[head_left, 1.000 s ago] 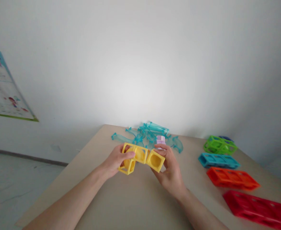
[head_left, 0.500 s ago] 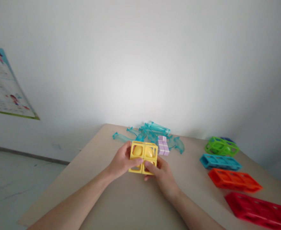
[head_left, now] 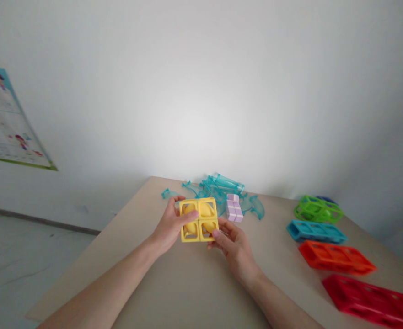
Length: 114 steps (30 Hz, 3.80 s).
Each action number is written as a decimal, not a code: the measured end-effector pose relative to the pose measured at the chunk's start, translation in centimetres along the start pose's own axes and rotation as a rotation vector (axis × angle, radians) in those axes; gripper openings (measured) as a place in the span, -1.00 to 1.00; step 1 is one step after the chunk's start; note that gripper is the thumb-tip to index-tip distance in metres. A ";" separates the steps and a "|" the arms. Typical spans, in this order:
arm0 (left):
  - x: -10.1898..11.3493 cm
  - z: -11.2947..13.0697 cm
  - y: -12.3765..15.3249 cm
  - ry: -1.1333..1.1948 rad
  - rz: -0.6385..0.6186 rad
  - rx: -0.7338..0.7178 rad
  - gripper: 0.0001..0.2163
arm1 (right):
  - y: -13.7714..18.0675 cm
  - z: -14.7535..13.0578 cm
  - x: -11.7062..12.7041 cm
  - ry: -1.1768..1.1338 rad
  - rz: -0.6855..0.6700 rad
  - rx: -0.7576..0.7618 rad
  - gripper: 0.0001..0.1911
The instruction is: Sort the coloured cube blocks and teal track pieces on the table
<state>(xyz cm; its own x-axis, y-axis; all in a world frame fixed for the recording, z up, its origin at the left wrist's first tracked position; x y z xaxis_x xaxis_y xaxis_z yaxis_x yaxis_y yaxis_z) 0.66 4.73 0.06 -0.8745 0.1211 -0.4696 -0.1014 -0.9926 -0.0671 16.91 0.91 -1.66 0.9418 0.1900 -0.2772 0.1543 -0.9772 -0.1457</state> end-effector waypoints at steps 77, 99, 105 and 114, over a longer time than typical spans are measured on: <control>-1.0 -0.4 1.5 -0.348 -0.271 -0.020 -0.19 | 0.2 -0.4 0.9 0.471 0.037 0.131 -0.55; -0.1 -1.3 1.0 -0.294 -0.389 0.019 0.02 | -0.6 -0.7 2.0 0.638 -0.075 0.158 -0.26; 0.0 -1.4 -0.1 -0.203 -0.282 0.071 -0.14 | -1.0 -0.5 2.2 0.226 0.017 0.073 -0.33; 0.3 -1.3 -0.1 -0.412 -0.375 -0.076 -0.23 | -0.8 -1.0 2.4 0.433 -0.021 0.187 -0.36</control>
<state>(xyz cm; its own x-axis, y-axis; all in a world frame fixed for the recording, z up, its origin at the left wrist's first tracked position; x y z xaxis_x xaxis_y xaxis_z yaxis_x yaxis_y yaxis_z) 1.03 4.85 -1.21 -0.8998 0.4358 -0.0196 -0.4198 -0.8771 -0.2335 19.32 2.04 -1.30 0.9831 0.1137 0.1438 0.1556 -0.9324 -0.3263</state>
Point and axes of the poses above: each hand's wrist, its own y-axis away from the middle knuckle, its own x-axis out of the back of the hand, z = x × y, the point moved 4 cm from there along -y, towards the middle knuckle, and after that the axes turned 2 degrees about z, right-handed, at the moved point
